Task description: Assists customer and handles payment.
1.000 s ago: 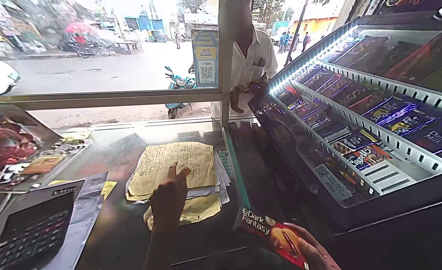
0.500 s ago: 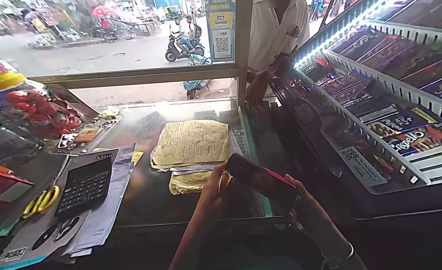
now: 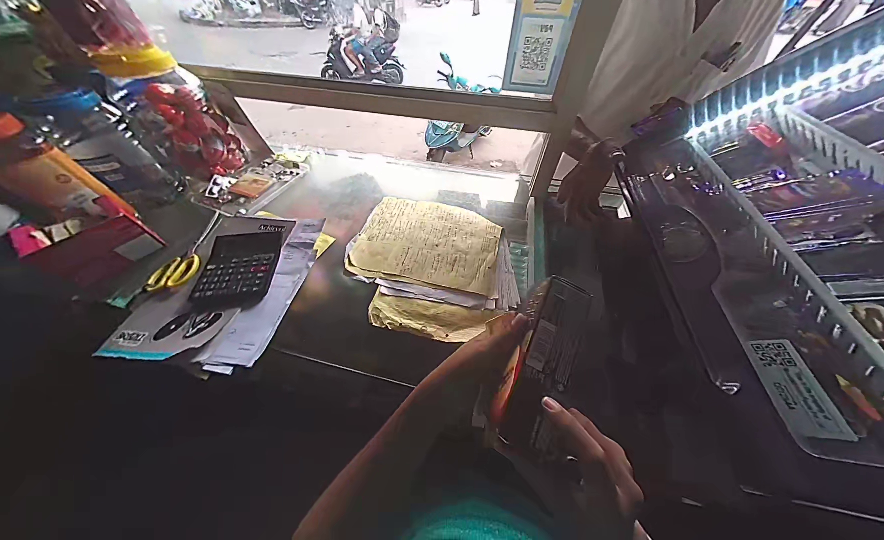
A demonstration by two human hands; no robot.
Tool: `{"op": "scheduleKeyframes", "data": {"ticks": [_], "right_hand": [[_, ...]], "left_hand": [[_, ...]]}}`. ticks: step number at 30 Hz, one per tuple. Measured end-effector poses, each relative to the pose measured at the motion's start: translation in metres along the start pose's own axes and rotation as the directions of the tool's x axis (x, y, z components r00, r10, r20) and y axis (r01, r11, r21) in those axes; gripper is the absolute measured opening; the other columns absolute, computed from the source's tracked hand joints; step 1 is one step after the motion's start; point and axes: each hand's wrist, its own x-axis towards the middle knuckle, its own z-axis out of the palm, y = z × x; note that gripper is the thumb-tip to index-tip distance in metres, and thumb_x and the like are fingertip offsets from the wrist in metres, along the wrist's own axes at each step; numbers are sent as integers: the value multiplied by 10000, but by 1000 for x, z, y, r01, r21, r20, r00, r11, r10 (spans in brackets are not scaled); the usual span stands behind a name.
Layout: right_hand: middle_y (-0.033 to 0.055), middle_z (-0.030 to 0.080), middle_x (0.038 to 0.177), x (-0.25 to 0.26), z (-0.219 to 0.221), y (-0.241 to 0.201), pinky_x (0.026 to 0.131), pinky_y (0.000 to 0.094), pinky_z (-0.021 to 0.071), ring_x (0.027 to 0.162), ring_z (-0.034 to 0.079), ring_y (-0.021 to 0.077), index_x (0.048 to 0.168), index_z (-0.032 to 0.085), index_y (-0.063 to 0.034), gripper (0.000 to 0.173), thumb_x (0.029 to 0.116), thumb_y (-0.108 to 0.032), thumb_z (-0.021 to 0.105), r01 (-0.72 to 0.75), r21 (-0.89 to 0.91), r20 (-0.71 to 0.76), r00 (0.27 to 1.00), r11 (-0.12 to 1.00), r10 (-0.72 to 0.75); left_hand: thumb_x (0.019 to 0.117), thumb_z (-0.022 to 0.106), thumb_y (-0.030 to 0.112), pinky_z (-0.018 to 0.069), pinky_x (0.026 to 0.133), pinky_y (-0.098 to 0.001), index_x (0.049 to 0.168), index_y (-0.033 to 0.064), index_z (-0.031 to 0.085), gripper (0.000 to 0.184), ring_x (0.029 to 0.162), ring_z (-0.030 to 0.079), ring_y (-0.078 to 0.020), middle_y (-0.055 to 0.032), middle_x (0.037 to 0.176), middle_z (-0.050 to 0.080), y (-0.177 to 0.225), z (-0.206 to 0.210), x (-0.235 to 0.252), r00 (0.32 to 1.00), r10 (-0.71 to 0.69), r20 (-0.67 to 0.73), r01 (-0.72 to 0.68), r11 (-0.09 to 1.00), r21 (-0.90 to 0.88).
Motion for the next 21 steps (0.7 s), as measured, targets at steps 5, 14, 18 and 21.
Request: {"op": "scheduleKeyframes", "data": {"ticks": [5, 14, 18, 21], "right_hand": [[10, 580, 874, -4, 3, -3, 749, 114, 500, 769, 592, 31, 1138, 565, -144, 345, 915, -306, 772, -2, 70, -1, 1000, 998, 3], [-10, 652, 1174, 18, -15, 26, 983, 187, 508, 1145, 612, 56, 1291, 613, -150, 506, 870, -363, 796, -134, 111, 24, 991, 985, 132], [7, 666, 1214, 30, -15, 31, 1014, 181, 497, 1186, 604, 58, 1315, 629, -129, 535, 847, -324, 802, -142, 133, 53, 989, 981, 136], [11, 668, 1244, 34, -16, 33, 1019, 180, 508, 1204, 605, 51, 1325, 636, -132, 549, 839, -312, 817, -181, 165, 70, 983, 970, 172]], "left_hand": [[1113, 259, 363, 568, 781, -195, 1129, 165, 600, 394, 871, 670, 23, 89, 927, 699, 0, 5, 13, 976, -6, 217, 35, 991, -131], [1003, 587, 418, 586, 906, -295, 1223, 176, 605, 327, 1034, 712, -104, -6, 1106, 745, -43, 6, 1, 937, 304, -169, -336, 662, -670], [770, 837, 418, 586, 922, -305, 1181, 196, 699, 487, 1051, 715, -113, -9, 1120, 754, -54, 2, -3, 912, 359, -200, -391, 610, -689], [806, 821, 367, 573, 942, -302, 1200, 230, 702, 434, 1082, 696, -92, 32, 1155, 737, -57, 0, -2, 883, 432, -186, -436, 605, -666]]}}
